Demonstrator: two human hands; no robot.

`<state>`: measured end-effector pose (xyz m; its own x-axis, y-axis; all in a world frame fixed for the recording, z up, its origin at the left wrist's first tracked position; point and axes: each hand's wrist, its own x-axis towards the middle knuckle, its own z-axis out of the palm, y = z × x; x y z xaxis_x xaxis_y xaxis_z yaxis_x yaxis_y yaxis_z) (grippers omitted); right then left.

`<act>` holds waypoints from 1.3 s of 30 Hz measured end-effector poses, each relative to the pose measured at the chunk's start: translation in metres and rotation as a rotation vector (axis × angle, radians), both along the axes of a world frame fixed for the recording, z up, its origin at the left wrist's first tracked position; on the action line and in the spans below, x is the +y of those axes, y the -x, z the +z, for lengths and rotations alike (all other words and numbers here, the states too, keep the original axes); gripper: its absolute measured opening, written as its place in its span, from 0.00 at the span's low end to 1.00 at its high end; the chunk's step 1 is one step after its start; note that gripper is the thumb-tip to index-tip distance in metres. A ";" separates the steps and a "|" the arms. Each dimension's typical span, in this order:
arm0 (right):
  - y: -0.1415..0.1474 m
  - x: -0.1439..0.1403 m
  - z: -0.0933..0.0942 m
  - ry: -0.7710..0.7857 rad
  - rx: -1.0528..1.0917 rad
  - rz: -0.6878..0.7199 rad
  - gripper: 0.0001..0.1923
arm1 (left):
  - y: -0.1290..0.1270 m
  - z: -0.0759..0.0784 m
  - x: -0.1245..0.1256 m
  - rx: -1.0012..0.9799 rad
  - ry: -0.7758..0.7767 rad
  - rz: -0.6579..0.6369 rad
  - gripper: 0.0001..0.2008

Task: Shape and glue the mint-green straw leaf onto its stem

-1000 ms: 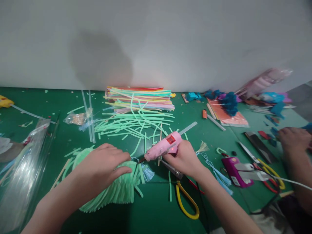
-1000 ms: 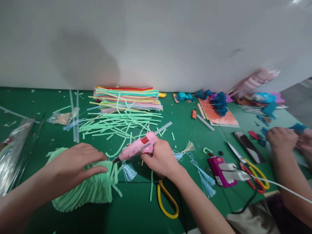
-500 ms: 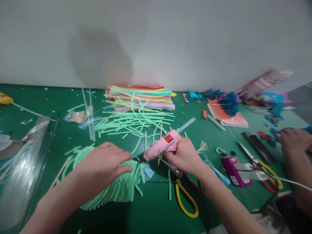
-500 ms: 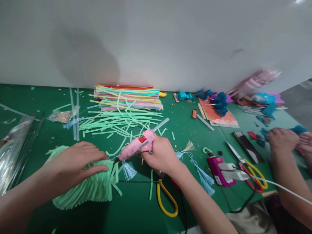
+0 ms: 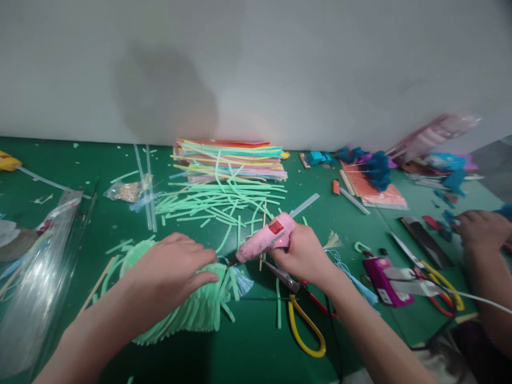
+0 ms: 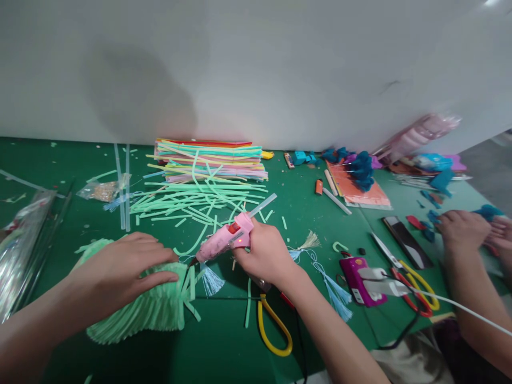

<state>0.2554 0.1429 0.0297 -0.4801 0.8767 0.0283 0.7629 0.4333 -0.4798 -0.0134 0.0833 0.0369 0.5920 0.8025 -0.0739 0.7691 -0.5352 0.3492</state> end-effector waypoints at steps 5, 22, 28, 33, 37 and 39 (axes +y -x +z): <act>0.002 0.001 -0.002 -0.055 -0.035 -0.055 0.02 | 0.000 0.000 -0.001 0.000 -0.029 -0.012 0.15; -0.009 -0.037 -0.002 -0.276 -0.047 -0.244 0.18 | 0.002 -0.002 -0.001 -0.033 -0.092 -0.006 0.13; 0.033 -0.066 0.007 -0.330 0.306 0.305 0.09 | 0.001 -0.004 0.001 -0.026 -0.142 0.032 0.13; 0.032 -0.053 -0.006 -0.382 0.368 0.297 0.06 | 0.000 -0.005 -0.001 -0.018 -0.127 0.028 0.13; 0.035 -0.048 -0.010 -0.354 0.379 0.264 0.03 | 0.000 -0.007 0.000 -0.029 -0.160 0.025 0.14; 0.039 -0.047 -0.010 -0.340 0.359 0.248 0.02 | 0.000 -0.008 0.000 -0.038 -0.185 0.016 0.14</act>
<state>0.2168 0.0961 0.0197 -0.5791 0.6516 0.4900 0.4323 0.7550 -0.4931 -0.0129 0.0837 0.0287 0.5784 0.8098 0.0985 0.7662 -0.5808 0.2749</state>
